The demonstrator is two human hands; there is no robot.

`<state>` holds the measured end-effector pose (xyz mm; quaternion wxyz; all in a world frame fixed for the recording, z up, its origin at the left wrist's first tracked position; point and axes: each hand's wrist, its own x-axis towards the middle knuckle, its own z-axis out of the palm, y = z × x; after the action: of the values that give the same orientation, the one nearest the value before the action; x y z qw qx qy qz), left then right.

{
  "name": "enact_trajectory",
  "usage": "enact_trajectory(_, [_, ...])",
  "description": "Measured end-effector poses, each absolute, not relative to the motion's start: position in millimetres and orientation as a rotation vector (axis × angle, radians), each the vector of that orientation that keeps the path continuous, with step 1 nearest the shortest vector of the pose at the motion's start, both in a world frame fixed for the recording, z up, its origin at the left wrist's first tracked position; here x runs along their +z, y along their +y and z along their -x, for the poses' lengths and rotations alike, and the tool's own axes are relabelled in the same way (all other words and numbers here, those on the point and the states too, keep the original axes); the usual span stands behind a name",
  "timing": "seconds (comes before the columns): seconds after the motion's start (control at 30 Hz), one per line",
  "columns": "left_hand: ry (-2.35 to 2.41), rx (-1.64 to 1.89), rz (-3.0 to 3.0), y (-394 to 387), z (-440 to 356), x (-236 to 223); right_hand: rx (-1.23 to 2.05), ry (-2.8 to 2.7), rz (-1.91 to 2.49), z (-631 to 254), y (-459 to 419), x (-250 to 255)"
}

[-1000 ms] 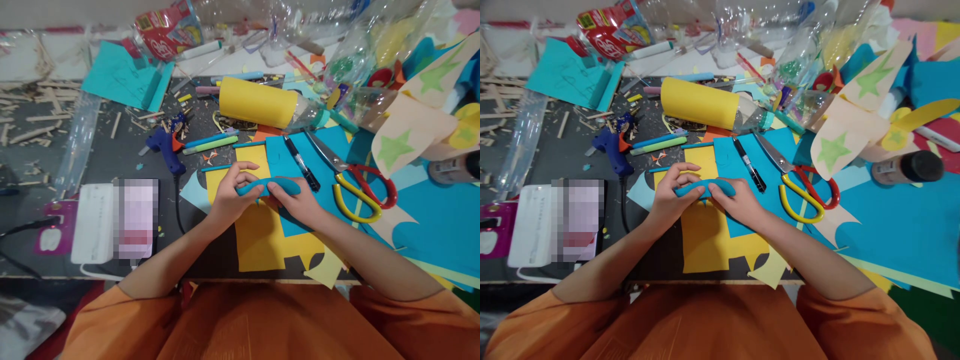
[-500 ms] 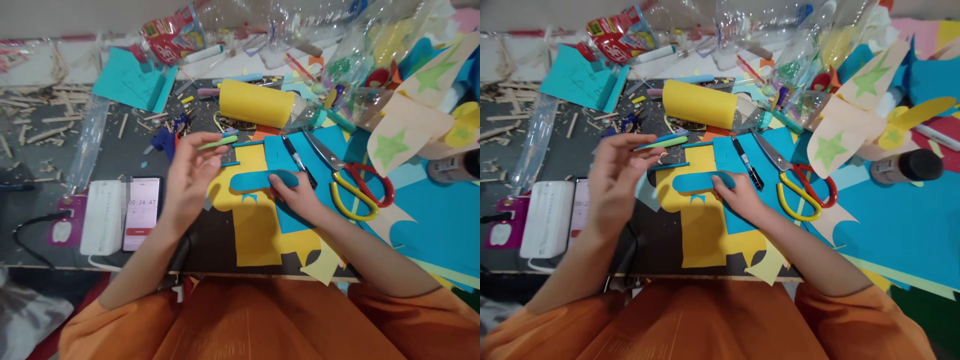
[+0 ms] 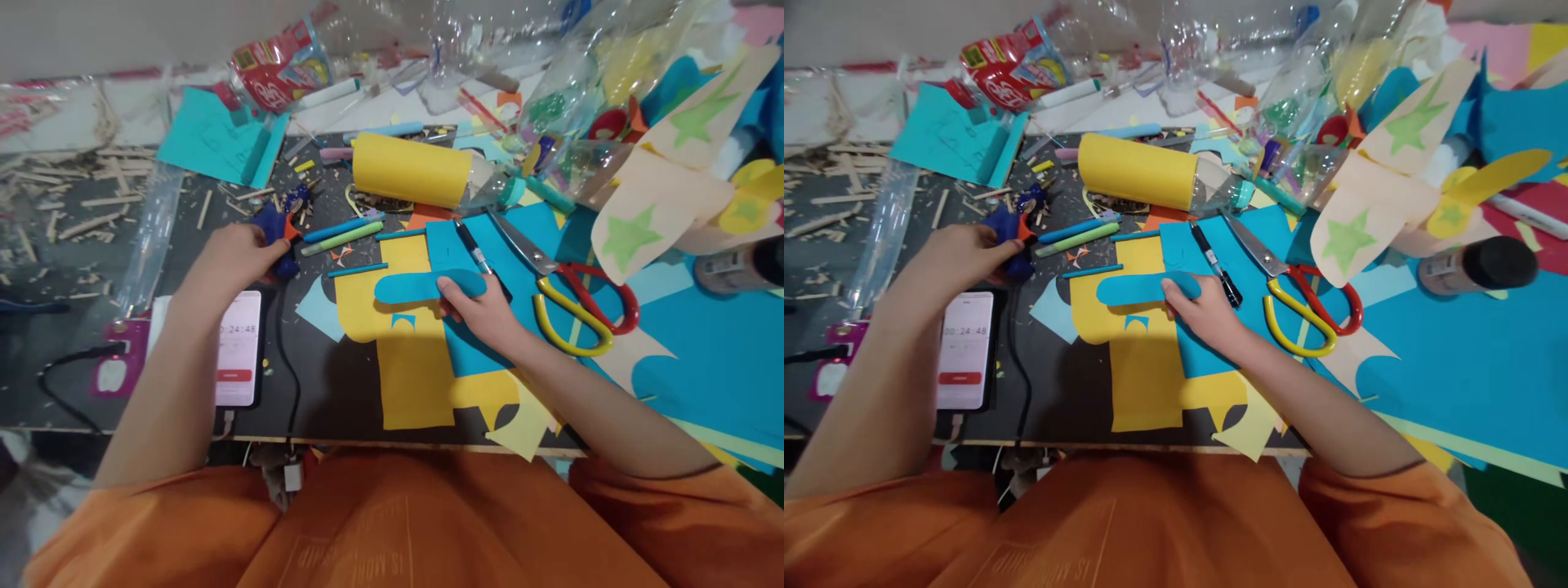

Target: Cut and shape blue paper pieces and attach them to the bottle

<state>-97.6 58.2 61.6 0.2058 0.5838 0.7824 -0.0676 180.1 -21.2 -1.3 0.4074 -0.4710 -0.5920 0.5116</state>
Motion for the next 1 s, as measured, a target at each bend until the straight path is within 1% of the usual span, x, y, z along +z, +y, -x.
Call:
enact_trajectory(0.13, [2.084, 0.403, -1.318, 50, 95, 67, 1.294, -1.456, 1.239, -181, -20, 0])
enact_trajectory(0.23, [2.095, 0.883, -1.384, 39, 94, 63, 1.313, -1.423, 1.287, -181, -19, 0])
enact_trajectory(0.3, [1.943, 1.212, -1.441, 30, 91, 60, 1.325, -1.406, 1.300, -181, -18, 0])
enact_trajectory(0.37, [1.760, 1.405, -1.409, 18, 86, 59, 1.327, -1.395, 1.304, -182, -16, 0])
enact_trajectory(0.47, [1.668, 1.350, -1.258, -2, 73, 60, 1.306, -1.397, 1.317, -183, -13, -1])
enact_trajectory(0.6, [1.472, 1.322, -1.308, -22, 56, 55, 1.246, -1.410, 1.336, -185, -9, -1])
enact_trajectory(0.73, [1.556, 1.251, -1.402, -28, 52, 37, 1.180, -1.407, 1.365, -186, -7, -1])
enact_trajectory(0.83, [1.517, 1.203, -1.426, -29, 52, 25, 1.157, -1.400, 1.394, -186, -6, 0])
enact_trajectory(1.0, [1.484, 1.114, -1.513, -30, 55, 24, 1.201, -1.375, 1.441, -186, -5, 0])
